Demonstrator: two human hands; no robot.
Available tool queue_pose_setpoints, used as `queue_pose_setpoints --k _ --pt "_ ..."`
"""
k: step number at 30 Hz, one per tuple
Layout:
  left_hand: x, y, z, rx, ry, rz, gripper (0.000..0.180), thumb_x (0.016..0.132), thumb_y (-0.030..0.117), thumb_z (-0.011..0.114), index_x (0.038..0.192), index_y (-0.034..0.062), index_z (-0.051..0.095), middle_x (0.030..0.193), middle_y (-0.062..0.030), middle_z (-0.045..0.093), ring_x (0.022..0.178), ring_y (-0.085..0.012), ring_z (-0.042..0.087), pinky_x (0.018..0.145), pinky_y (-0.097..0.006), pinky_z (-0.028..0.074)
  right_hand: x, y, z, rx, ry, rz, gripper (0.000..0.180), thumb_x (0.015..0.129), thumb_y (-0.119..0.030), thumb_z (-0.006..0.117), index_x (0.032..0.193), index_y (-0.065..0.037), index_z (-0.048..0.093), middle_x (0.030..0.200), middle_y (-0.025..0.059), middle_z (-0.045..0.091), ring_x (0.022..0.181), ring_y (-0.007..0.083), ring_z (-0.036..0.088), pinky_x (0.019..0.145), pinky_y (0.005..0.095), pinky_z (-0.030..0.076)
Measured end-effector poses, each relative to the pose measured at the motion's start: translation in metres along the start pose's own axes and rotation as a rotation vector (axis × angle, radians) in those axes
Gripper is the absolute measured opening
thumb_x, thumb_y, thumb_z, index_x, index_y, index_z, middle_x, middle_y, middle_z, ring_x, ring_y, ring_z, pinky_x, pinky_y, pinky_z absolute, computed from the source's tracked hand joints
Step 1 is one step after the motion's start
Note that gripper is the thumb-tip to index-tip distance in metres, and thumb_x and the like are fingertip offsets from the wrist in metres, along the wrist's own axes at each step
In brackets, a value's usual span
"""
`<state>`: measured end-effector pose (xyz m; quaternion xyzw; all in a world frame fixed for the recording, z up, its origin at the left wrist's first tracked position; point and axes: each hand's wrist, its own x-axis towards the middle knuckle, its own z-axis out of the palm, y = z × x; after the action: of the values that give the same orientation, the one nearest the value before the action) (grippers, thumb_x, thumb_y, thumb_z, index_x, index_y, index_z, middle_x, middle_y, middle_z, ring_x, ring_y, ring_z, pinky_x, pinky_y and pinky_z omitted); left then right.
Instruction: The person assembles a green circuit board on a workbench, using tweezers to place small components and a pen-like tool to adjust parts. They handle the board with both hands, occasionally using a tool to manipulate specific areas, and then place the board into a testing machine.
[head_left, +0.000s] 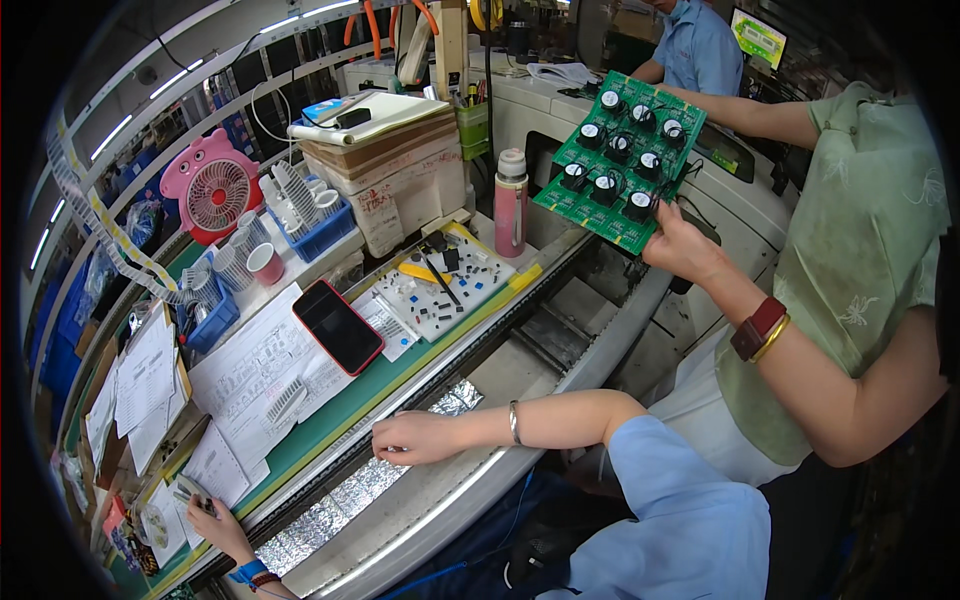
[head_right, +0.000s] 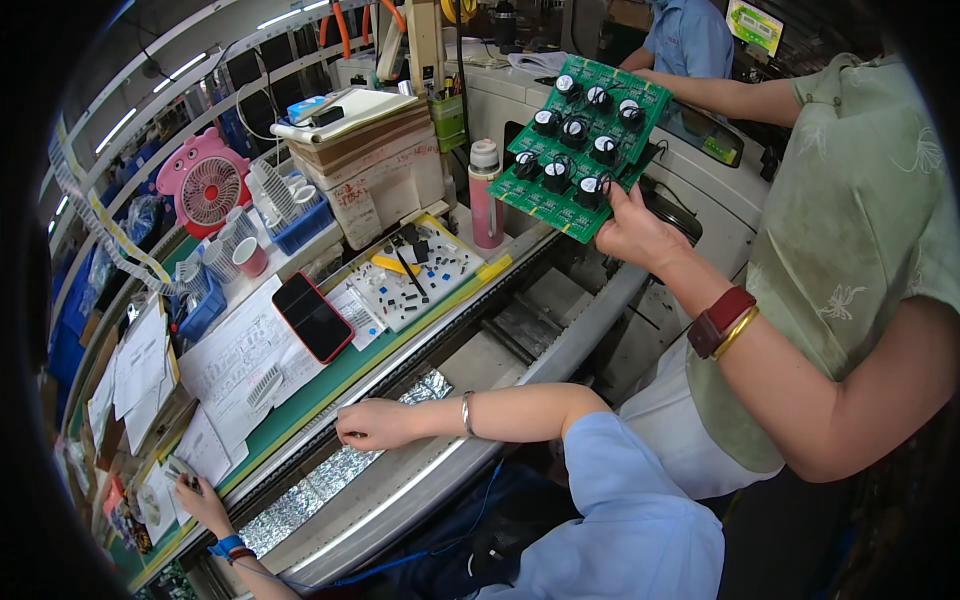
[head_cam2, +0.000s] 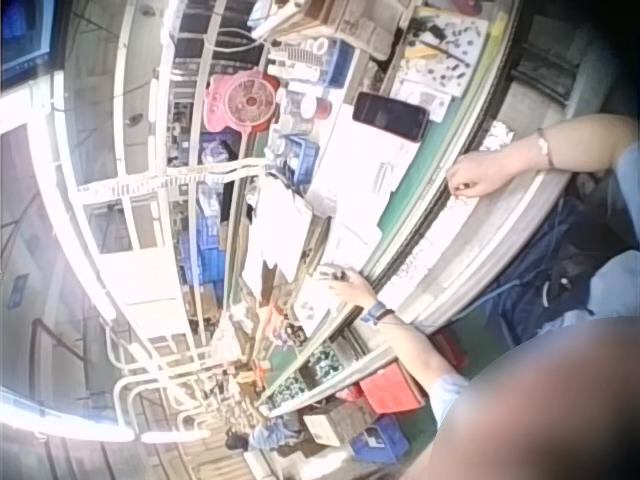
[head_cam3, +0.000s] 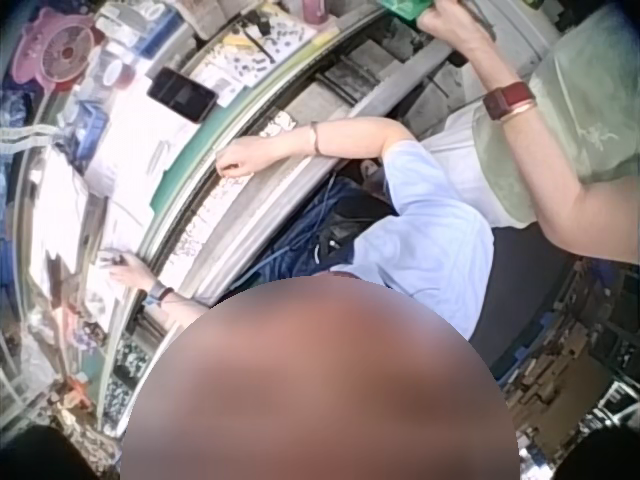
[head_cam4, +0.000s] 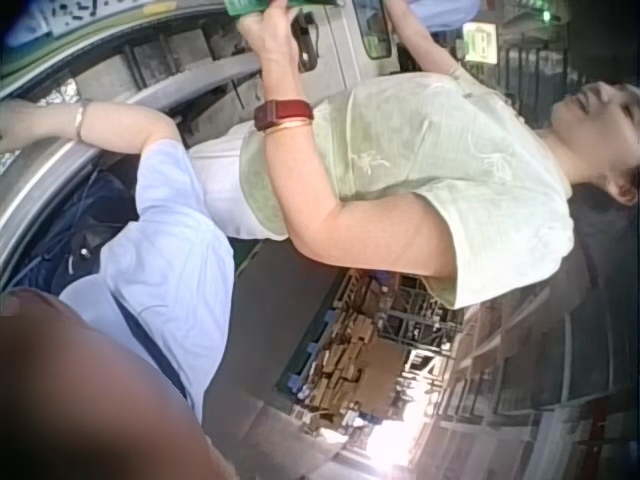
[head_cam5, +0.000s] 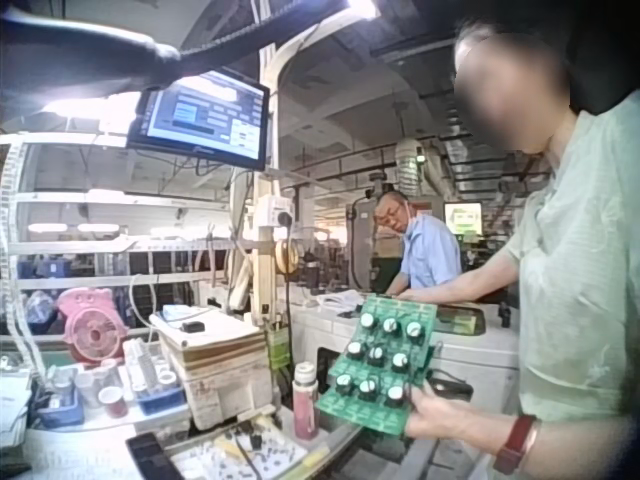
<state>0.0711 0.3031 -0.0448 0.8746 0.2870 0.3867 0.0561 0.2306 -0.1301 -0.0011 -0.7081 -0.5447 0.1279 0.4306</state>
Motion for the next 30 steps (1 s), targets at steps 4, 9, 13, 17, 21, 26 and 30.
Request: queue_pose_setpoints --k 4,9,13,17,21,26,30 --pt "0.0 0.002 -0.001 0.009 -0.016 -0.009 0.035 0.085 0.011 0.058 0.117 -0.0003 0.049 0.112 -0.0179 0.052 0.102 -0.0358 0.052 0.088 -0.043 0.039 0.0 0.001 0.0 0.002 -0.001 0.006 0.015 0.084 -0.016 0.054 0.081 -0.003 0.061 0.078 0.011 0.053 0.069 0.0279 0.056 0.064 0.039 0.045" --pt "0.0 0.009 -0.005 -0.006 -0.033 -0.035 0.036 0.085 0.011 0.058 0.117 -0.0005 0.049 0.113 -0.0177 0.052 0.102 -0.0356 0.051 0.088 -0.043 0.039 0.0 0.001 0.001 0.009 0.0 0.004 0.015 0.084 -0.016 0.055 0.081 -0.003 0.061 0.078 0.0109 0.053 0.069 0.0281 0.056 0.064 0.0391 0.045" --pt "0.001 0.009 -0.005 -0.01 -0.02 -0.023 0.036 0.085 0.011 0.058 0.118 -0.0006 0.049 0.112 -0.0178 0.052 0.101 -0.0351 0.052 0.088 -0.042 0.04 -0.001 0.002 0.001 -0.001 0.014 -0.007 0.015 0.084 -0.017 0.055 0.081 -0.003 0.061 0.079 0.0112 0.053 0.069 0.0288 0.056 0.064 0.0395 0.045" --pt "0.0 0.009 -0.005 0.013 -0.013 0.004 0.036 0.085 0.011 0.058 0.117 -0.0009 0.049 0.11 -0.018 0.052 0.099 -0.0345 0.053 0.087 -0.042 0.04 0.0 0.003 0.001 0.015 0.008 0.008 0.016 0.084 -0.017 0.055 0.081 -0.003 0.061 0.079 0.0117 0.054 0.071 0.0296 0.056 0.065 0.0398 0.046" --pt "0.0 0.007 -0.005 0.021 0.003 0.017 0.034 0.087 0.013 0.057 0.117 -0.0021 0.05 0.108 -0.0187 0.052 0.099 -0.0352 0.054 0.085 -0.043 0.041 0.001 -0.001 0.0 0.011 -0.002 0.007 0.016 0.085 -0.018 0.054 0.081 -0.003 0.061 0.081 0.0124 0.055 0.074 0.0306 0.057 0.067 0.0404 0.046" --pt "0.002 0.005 -0.003 0.002 0.01 0.032 0.033 0.092 0.018 0.054 0.115 -0.0048 0.051 0.106 -0.0197 0.052 0.097 -0.0355 0.053 0.084 -0.043 0.042 -0.001 -0.005 0.0 -0.016 0.02 -0.017 0.017 0.085 -0.018 0.053 0.08 -0.003 0.061 0.084 0.0138 0.056 0.079 0.033 0.058 0.07 0.0422 0.048" --pt "0.0 0.003 -0.002 0.016 0.023 0.044 0.034 0.095 0.023 0.05 0.112 -0.0063 0.052 0.104 -0.0216 0.054 0.095 -0.0369 0.054 0.082 -0.043 0.042 -0.001 0.0 0.005 -0.003 0.043 -0.06 0.016 0.083 -0.016 0.054 0.08 -0.003 0.061 0.083 0.0144 0.057 0.077 0.0333 0.059 0.069 0.0427 0.048"
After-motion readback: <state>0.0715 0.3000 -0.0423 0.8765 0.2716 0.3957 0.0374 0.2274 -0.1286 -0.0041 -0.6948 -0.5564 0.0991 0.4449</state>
